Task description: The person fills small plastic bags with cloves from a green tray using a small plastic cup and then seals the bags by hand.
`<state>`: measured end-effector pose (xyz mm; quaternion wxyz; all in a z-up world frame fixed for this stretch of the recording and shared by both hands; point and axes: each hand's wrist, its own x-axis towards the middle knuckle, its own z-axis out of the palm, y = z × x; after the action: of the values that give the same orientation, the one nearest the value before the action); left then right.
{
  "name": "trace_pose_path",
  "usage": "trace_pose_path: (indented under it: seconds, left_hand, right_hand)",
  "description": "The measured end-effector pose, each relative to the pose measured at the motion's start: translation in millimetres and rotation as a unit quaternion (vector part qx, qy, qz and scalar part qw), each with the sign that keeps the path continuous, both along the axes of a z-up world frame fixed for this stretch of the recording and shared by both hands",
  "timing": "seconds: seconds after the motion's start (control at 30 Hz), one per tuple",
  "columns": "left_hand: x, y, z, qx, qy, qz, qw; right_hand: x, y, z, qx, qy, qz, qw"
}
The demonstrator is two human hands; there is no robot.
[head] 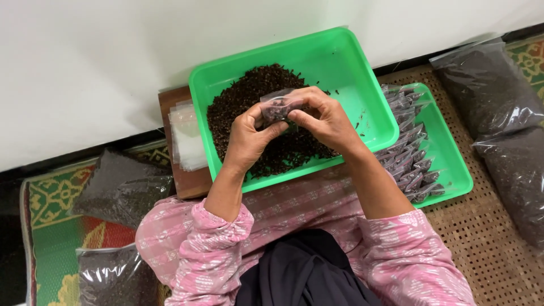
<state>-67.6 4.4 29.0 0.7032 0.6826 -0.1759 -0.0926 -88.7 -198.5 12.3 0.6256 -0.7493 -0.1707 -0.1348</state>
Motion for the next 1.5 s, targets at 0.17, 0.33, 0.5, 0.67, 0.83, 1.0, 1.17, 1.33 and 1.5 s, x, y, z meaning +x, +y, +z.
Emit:
trace_pose_path:
  seconds: [0.17,0.33,0.5,0.67,0.83,1.0,1.17,1.33,1.5]
  left_hand:
    - [-5.6,-2.3,6.5,0.003,-0.001,0.006,1.000]
    - [-3.0,1.0,0.5,-0.030,0.004,-0.002,1.000]
    - [2.2,6.9,-12.1,0.007,-0.029,0.007,1.000]
    - [-1.6,9.1,-11.6,0.025,-0.027,0.026,0.999]
    - [-2.8,9.7,-5.5,0.004,-0.023,0.032,0.999]
    - [-8.5,8.4,6.7,-0.039,-0.012,0.035,0.999]
    - [2.7,8.6,-9.6,-0.043,0.017,0.038,0.998]
    - [34.0,26.1,16.8,0.114,-0.020,0.013,0.993]
    - [89.9,20.5,21.4,0.584,-0.154,-0.085,0.792]
  right_hand:
    - [-2.4,5.2,1.1,0.011,0.038,0.023,0.999]
    - [-6.4,6.5,7.5,0.024,0.044,0.025,0.998]
    - [-7.2,5.1,3.2,0.053,0.069,0.023,0.996]
    - [-5.6,4.0,8.3,0.095,0.065,-0.009,0.993]
    - [-6.3,5.5,6.2,0.103,0.064,-0.003,0.993]
    - [-5.2,7.4,1.7,0.079,0.079,0.006,0.994]
    - [-6.2,9.7,0.4,0.063,0.085,-0.004,0.994]
    - [-9.3,6.0,8.1,0.072,0.074,-0.047,0.994]
    - [-7.1,4.4,9.1,0.126,0.043,-0.094,0.987]
